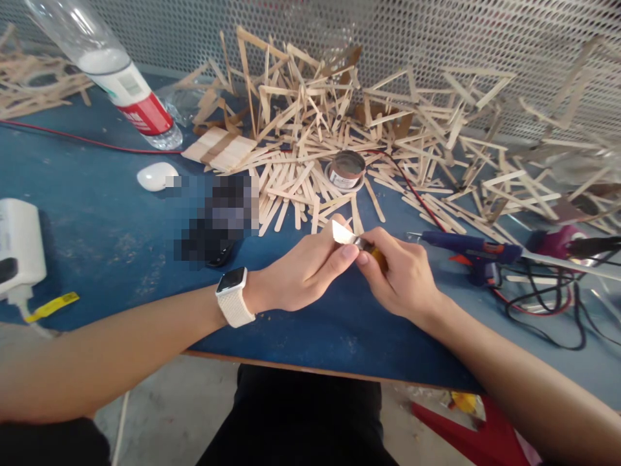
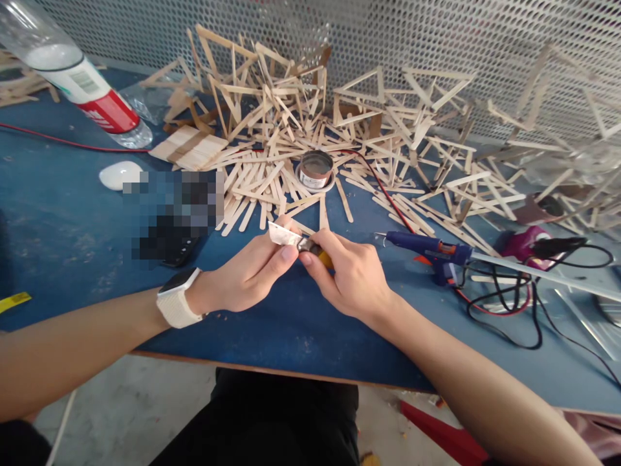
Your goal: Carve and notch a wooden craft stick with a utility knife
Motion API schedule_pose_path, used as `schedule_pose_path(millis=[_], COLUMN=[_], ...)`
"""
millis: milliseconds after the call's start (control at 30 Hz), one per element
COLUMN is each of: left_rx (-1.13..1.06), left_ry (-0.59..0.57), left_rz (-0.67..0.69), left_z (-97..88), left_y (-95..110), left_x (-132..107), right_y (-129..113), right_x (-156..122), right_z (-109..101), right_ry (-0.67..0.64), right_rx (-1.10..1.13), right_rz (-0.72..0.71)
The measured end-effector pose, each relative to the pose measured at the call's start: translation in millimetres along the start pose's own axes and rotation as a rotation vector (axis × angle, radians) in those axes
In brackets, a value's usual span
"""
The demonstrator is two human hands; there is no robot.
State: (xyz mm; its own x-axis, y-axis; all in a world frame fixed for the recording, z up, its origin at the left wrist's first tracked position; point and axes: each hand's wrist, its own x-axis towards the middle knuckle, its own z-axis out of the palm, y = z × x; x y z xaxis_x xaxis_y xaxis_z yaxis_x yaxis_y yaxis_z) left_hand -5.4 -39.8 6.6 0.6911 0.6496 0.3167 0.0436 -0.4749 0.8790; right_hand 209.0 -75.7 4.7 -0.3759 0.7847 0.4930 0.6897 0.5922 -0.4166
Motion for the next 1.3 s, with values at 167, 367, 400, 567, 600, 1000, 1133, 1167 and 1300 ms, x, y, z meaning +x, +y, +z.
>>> schedule_pose_path(millis=[167, 367, 400, 567, 600, 1000, 1133, 1167, 1300], left_rx=[0.001, -0.024, -0.014, 0.043, 0.056, 0.095, 0.118, 0.124, 0.134], left_ry=[-0.024, -0.005, 0.000, 0.050, 0.061, 0.145, 0.175, 0.180, 0.208], left_rz=[-0.012, -0.001, 0.003, 0.078, 0.085, 0.039, 0.053, 0.051, 0.023], left_z=[0.6, 2.6, 2.9, 4.4, 4.6, 11.5, 12.9, 12.9, 13.1], left_y=[-1, -4, -4, -6, -6, 1, 3, 4, 8], left_x=[-1, -1, -1, -1, -1, -5, -4, -4, -4], right_y=[-2, -4, -4, -6, -7, -13, -14, -14, -17], right_x=[0, 1, 0, -1, -1, -3, -3, -3, -2], right_z=[1, 2, 2, 4, 4, 8, 8, 8, 8], right_ry=[0.011, 0.005, 0.006, 0.009, 0.012, 0.051, 0.054, 0.056, 0.066], right_rx=[0.029, 0.060, 0.065, 0.100, 0.107, 0.172, 0.189, 0.193, 0.206], right_rz=[-0.001, 0.002, 0.006, 0.020, 0.024, 0.086, 0.100, 0.103, 0.119])
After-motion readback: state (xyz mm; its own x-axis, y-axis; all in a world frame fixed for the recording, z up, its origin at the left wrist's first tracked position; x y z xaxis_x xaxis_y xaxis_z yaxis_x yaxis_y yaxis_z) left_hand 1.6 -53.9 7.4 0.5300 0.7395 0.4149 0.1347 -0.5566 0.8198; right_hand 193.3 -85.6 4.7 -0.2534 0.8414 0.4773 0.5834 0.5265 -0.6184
